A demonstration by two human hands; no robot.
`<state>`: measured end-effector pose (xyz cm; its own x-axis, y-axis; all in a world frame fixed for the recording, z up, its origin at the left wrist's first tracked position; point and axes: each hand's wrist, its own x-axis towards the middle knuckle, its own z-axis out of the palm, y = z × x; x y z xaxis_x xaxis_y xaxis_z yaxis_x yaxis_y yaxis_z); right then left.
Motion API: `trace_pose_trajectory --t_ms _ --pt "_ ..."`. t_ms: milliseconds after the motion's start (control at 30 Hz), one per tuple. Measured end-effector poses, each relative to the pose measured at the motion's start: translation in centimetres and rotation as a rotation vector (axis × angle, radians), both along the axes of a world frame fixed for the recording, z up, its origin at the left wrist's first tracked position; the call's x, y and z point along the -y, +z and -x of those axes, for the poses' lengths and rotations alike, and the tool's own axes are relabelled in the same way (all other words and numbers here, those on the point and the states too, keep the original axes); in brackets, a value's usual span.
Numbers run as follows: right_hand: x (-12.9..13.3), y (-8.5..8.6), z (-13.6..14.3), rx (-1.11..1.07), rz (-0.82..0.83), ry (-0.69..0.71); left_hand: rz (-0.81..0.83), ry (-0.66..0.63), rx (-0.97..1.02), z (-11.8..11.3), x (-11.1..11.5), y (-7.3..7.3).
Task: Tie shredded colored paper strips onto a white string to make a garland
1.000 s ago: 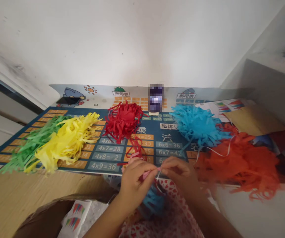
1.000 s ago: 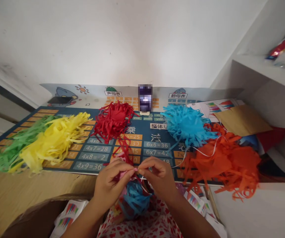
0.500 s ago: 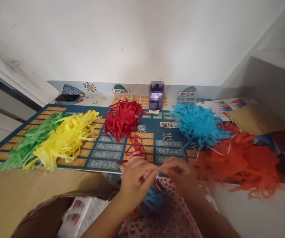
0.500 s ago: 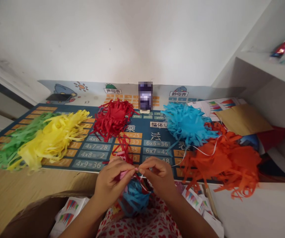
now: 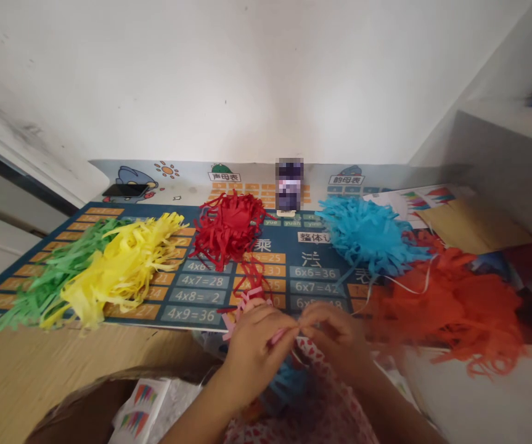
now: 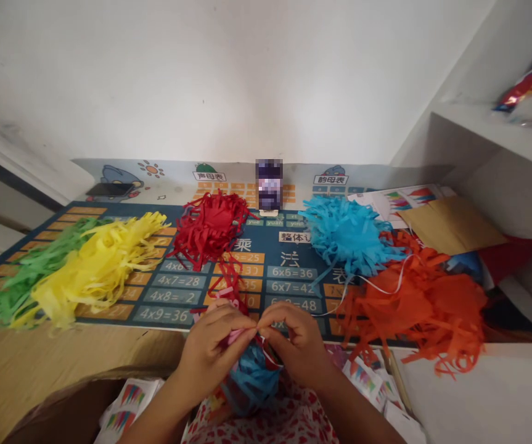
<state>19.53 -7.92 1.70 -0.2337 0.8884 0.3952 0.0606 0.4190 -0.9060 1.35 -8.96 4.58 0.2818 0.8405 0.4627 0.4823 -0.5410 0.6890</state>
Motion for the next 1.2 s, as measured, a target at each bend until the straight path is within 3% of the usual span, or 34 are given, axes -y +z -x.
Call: trace_pose_trajectory --t_ms 67,167,300,533,633,833,933,1100,1200 --pt "0.0 -0.1 0.0 -0.015 0.013 -0.019 0.044 0.035 0.03 -0.1 0.1 -0.1" --pt "0.1 -0.2 0.0 -0.01 -0.007 -0.031 0.117 -0.012 0.041 0.0 0.2 -0.1" --pt "0.3 -0.2 -0.2 0.061 -0.057 -0.002 0.094 0.021 0.01 0.4 0.1 -0.1" --pt "0.2 0.1 -0.6 0.102 0.088 0.016 0.006 -0.045 -0.055 0.8 0.3 -0.4" --pt "0.2 0.1 -0.7 0.142 0.064 0.001 0.009 -0.048 -0.063 0.8 0.3 -0.6" --pt "0.4 -0.4 -0.8 0.114 0.241 0.075 0.053 -0.038 0.007 0.4 0.7 -0.3" --pt "0.5 -0.8 -0.7 0.09 0.225 -0.006 0.094 -0.036 0.019 0.6 0.8 -0.1" --pt "0.8 -0.7 -0.6 0.124 0.194 0.059 0.096 -0.024 0.006 0.9 0.8 -0.1" --pt "0.8 -0.4 -0.6 0.157 0.147 -0.001 0.075 -0.039 0.001 0.9 0.8 -0.1"
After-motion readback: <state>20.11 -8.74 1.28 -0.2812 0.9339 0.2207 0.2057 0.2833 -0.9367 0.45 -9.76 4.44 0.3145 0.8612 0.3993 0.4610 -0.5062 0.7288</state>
